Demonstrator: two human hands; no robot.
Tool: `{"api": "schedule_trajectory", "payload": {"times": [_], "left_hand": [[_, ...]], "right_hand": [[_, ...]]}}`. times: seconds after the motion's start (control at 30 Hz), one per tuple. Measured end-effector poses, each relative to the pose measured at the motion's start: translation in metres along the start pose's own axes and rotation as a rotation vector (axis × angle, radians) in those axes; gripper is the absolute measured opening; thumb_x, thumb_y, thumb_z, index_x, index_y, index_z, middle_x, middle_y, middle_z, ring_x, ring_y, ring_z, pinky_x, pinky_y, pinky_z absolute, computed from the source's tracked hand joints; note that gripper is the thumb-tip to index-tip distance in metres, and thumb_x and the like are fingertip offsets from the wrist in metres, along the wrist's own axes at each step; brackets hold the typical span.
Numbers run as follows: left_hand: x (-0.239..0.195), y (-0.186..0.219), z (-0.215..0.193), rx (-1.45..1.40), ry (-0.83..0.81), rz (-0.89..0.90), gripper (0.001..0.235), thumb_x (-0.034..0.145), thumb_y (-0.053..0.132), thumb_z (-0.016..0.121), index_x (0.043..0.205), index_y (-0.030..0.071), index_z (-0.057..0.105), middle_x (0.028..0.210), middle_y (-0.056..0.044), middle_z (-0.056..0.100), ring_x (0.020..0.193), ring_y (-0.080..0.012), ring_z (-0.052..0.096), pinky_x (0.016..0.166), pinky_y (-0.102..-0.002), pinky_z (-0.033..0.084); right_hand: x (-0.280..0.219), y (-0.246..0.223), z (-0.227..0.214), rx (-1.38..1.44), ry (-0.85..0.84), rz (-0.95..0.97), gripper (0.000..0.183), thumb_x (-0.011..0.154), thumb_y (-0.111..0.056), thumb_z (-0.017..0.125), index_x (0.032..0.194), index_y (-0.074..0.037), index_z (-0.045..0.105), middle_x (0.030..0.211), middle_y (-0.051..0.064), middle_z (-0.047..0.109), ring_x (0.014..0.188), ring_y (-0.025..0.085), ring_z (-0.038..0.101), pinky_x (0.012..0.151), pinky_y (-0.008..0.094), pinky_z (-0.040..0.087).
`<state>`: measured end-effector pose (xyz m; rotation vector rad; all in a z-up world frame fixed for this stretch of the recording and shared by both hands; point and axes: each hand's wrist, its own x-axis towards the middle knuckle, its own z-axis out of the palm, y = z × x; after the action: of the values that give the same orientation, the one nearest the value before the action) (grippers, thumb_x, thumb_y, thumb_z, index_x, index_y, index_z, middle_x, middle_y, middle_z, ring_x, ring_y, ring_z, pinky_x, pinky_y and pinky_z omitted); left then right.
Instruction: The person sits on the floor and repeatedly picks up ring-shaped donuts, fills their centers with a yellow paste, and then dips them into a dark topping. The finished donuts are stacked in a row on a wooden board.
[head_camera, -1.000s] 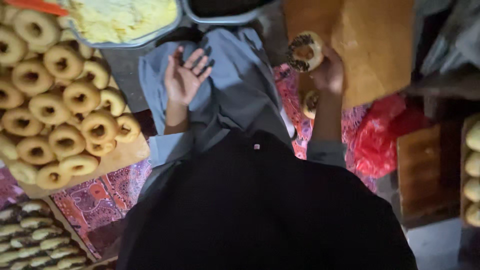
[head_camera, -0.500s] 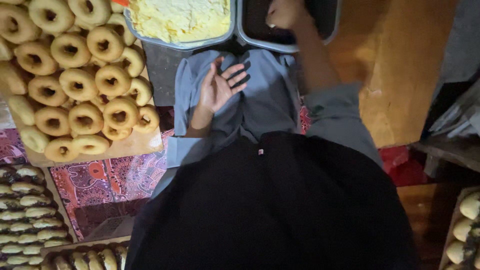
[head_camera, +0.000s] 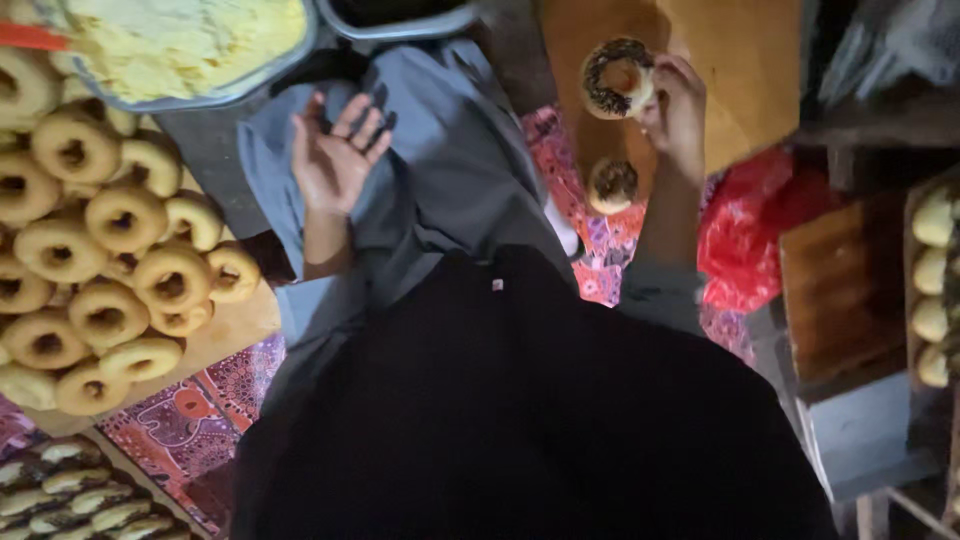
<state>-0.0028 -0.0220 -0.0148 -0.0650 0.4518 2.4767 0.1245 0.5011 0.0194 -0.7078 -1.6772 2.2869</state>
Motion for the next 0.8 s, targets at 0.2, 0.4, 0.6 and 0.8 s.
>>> {"api": "schedule_trajectory", "payload": {"times": [0.2,0.4,0.6,0.8], "left_hand": [[-0.005,0.003,0.005,0.040,-0.014,0.001,0.044,0.109,0.057,0.047,0.143,0.031,0.054,0.147,-0.015,0.060,0.137,-0.0336,0.059,0.112,-0.055,0.045],[-0.008,0.001,0.006,0.037,0.030,0.011,0.043,0.107,0.056,0.050,0.140,0.030,0.056,0.145,-0.015,0.062,0.134,-0.0330,0.061,0.111,-0.054,0.046],[-0.008,0.001,0.009,0.060,0.044,0.019,0.043,0.106,0.057,0.051,0.140,0.030,0.056,0.146,-0.015,0.062,0.133,-0.0322,0.061,0.110,-0.053,0.047],[-0.006,0.002,0.009,0.061,0.064,0.012,0.045,0.105,0.057,0.051,0.141,0.029,0.054,0.144,-0.015,0.062,0.132,-0.0322,0.062,0.109,-0.053,0.048]], "right_hand": [[-0.069,0.059,-0.072,-0.410,0.262,-0.002,0.030,0.087,-0.003,0.071,0.115,-0.001,0.063,0.106,0.009,0.068,0.086,0.019,0.071,0.064,0.031,0.063],[-0.076,0.123,-0.086,-0.521,0.516,0.191,0.025,0.076,-0.012,0.068,0.101,-0.012,0.068,0.104,0.011,0.071,0.088,0.022,0.073,0.067,0.036,0.064],[-0.092,0.130,-0.119,-1.068,0.457,-0.003,0.036,0.088,-0.016,0.069,0.122,-0.014,0.077,0.118,0.011,0.080,0.108,0.025,0.078,0.097,0.036,0.059],[-0.141,0.140,-0.082,-1.272,0.476,0.289,0.127,0.067,-0.044,0.101,0.160,-0.018,0.019,0.159,0.039,0.013,0.140,0.067,0.010,0.108,0.077,0.020]]}}
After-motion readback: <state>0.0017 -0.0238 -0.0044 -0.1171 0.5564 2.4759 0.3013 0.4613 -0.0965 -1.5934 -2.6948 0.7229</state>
